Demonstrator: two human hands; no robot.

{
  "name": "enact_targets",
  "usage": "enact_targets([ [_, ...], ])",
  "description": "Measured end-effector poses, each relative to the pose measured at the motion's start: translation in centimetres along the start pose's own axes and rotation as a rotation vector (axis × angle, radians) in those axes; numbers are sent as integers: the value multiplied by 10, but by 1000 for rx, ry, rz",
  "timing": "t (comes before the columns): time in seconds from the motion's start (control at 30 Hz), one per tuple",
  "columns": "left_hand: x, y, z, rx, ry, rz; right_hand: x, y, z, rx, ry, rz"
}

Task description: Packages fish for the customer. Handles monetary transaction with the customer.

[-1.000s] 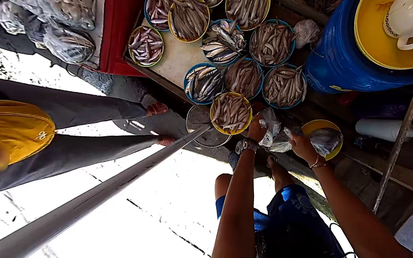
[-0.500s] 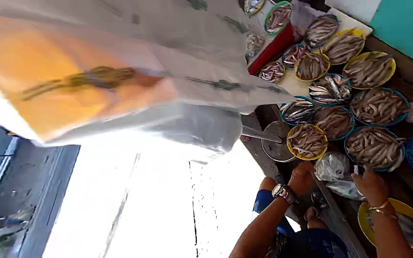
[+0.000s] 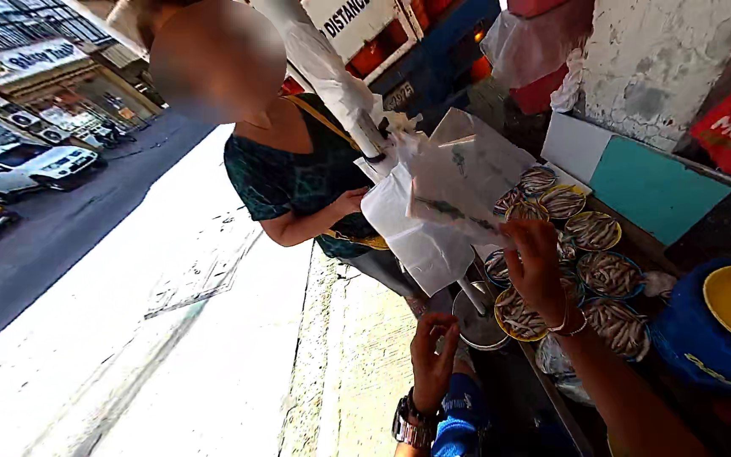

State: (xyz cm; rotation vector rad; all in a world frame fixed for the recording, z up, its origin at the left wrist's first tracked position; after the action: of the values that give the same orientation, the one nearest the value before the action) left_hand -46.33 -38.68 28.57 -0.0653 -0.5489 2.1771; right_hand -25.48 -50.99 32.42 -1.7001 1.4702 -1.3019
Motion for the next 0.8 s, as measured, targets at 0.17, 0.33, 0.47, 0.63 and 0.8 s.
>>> enact_targets([
  [0.17,1,-8,23,-62,105,12,16,13,-30,190,39,33],
  [0.33,-4,-26,20,-34,285,-7,18,11,-62,379,14,2],
  [0.47,-12,-18,14,68,486,24,25,25,-83,491,-25,-56],
  [0.63,-23,19,-6,301,587,18,34,95,-97,360,-53,-467],
  [0.8,-49,46,-15,342,325,-167,43,164,-88,151,-46,-793],
])
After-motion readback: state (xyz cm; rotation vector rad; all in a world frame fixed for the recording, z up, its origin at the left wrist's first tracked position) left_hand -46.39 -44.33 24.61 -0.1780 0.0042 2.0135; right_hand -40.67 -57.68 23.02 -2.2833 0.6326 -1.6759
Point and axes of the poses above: each hand's wrist, its own y-axis away from the middle knuckle, its own x-axis out of the back of the hand, z = x × y, the point moved 3 cm from there along -y, towards the middle knuckle, and after that the axes turned 4 degrees about x, right-handed, at the moved point
